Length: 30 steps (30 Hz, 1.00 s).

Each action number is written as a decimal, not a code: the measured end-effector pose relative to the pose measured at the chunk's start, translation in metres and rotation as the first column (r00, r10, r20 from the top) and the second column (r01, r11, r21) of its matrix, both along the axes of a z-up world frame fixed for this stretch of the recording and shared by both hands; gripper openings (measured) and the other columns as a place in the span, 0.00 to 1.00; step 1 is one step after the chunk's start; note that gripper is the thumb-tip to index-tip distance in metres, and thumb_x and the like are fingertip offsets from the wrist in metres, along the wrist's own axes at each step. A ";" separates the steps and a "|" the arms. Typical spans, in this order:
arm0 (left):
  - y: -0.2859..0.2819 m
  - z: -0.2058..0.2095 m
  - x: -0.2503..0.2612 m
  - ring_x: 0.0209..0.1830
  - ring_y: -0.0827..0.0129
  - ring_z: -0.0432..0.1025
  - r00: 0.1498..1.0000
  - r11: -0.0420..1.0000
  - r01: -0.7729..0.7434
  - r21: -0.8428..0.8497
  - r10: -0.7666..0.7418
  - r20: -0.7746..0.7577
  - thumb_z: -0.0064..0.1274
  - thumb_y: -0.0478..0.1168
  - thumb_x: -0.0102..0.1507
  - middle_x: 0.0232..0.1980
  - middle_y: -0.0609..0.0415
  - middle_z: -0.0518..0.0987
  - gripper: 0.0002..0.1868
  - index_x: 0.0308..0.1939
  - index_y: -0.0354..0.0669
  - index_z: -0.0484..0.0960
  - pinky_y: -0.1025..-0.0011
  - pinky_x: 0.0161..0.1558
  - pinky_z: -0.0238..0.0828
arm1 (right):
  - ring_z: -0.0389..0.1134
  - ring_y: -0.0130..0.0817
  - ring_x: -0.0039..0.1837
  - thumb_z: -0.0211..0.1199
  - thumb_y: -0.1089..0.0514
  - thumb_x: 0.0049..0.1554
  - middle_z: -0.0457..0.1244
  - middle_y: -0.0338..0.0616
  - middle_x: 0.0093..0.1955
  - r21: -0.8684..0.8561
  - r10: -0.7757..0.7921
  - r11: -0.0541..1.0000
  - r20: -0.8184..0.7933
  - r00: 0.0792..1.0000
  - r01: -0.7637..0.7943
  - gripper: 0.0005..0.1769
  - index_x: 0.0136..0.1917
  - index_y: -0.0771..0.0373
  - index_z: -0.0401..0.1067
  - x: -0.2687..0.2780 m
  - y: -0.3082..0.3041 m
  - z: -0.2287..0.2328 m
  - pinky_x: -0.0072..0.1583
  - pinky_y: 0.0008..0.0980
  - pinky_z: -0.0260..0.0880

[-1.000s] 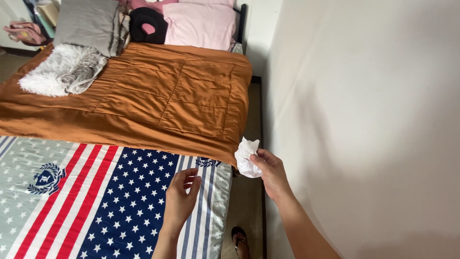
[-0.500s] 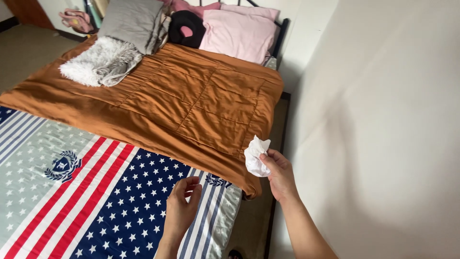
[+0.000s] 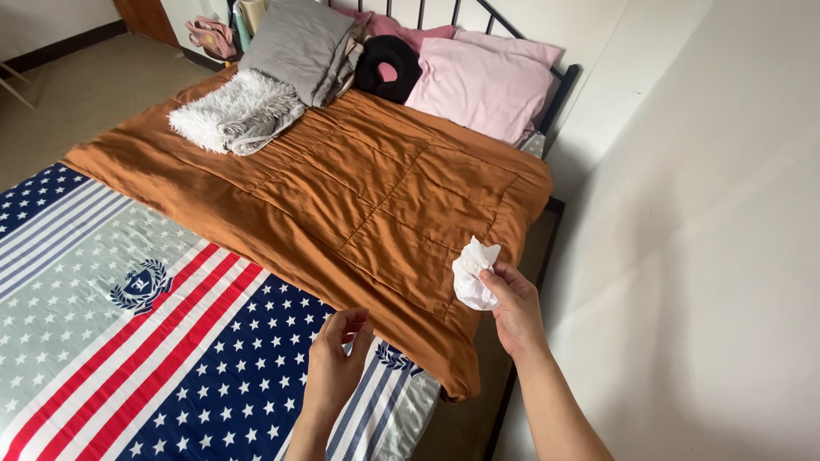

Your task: The person is using a spray bottle and tissues to clean the surface of a nightstand and the metal frame of a bed.

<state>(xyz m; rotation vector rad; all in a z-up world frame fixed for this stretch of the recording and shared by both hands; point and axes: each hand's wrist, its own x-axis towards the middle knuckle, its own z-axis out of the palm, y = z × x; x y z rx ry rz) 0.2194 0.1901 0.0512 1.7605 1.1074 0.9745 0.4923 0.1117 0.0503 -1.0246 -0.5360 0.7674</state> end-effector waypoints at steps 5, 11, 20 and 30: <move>0.012 -0.002 0.003 0.47 0.68 0.82 1.000 1.000 -0.007 -0.029 0.007 0.011 0.56 0.42 0.64 0.49 0.50 0.85 0.15 0.52 0.38 0.83 0.70 0.46 0.82 | 0.72 0.30 0.57 0.65 0.60 0.59 0.71 0.42 0.55 -0.014 0.015 1.000 0.001 1.000 -0.015 0.15 0.59 0.66 0.76 0.006 0.016 0.004 0.59 0.32 0.71; 0.018 0.008 -0.005 0.47 0.68 0.82 0.998 0.999 -0.005 -0.043 0.003 -0.058 0.56 0.42 0.65 0.49 0.50 0.85 0.15 0.52 0.39 0.83 0.69 0.44 0.82 | 0.72 0.30 0.57 0.65 0.60 0.59 0.71 0.43 0.54 -0.013 0.013 1.000 -0.008 1.000 -0.014 0.14 0.57 0.67 0.76 -0.005 0.019 0.003 0.59 0.33 0.72; 0.025 -0.003 -0.013 0.46 0.68 0.83 0.997 0.998 0.061 0.029 -0.060 -0.038 0.56 0.42 0.64 0.49 0.49 0.84 0.15 0.52 0.38 0.83 0.71 0.46 0.83 | 0.72 0.29 0.56 0.64 0.61 0.59 0.71 0.43 0.55 0.018 0.020 1.000 -0.008 1.000 -0.020 0.15 0.59 0.66 0.76 -0.024 0.006 -0.002 0.59 0.31 0.71; 0.042 -0.003 0.012 0.45 0.66 0.83 0.999 0.999 -0.030 0.033 0.030 -0.018 0.56 0.41 0.64 0.47 0.48 0.85 0.15 0.52 0.38 0.83 0.70 0.46 0.82 | 0.72 0.30 0.56 0.63 0.61 0.60 0.71 0.43 0.55 -0.017 0.047 0.999 -0.002 0.999 -0.047 0.14 0.58 0.67 0.75 0.012 0.041 -0.003 0.58 0.33 0.73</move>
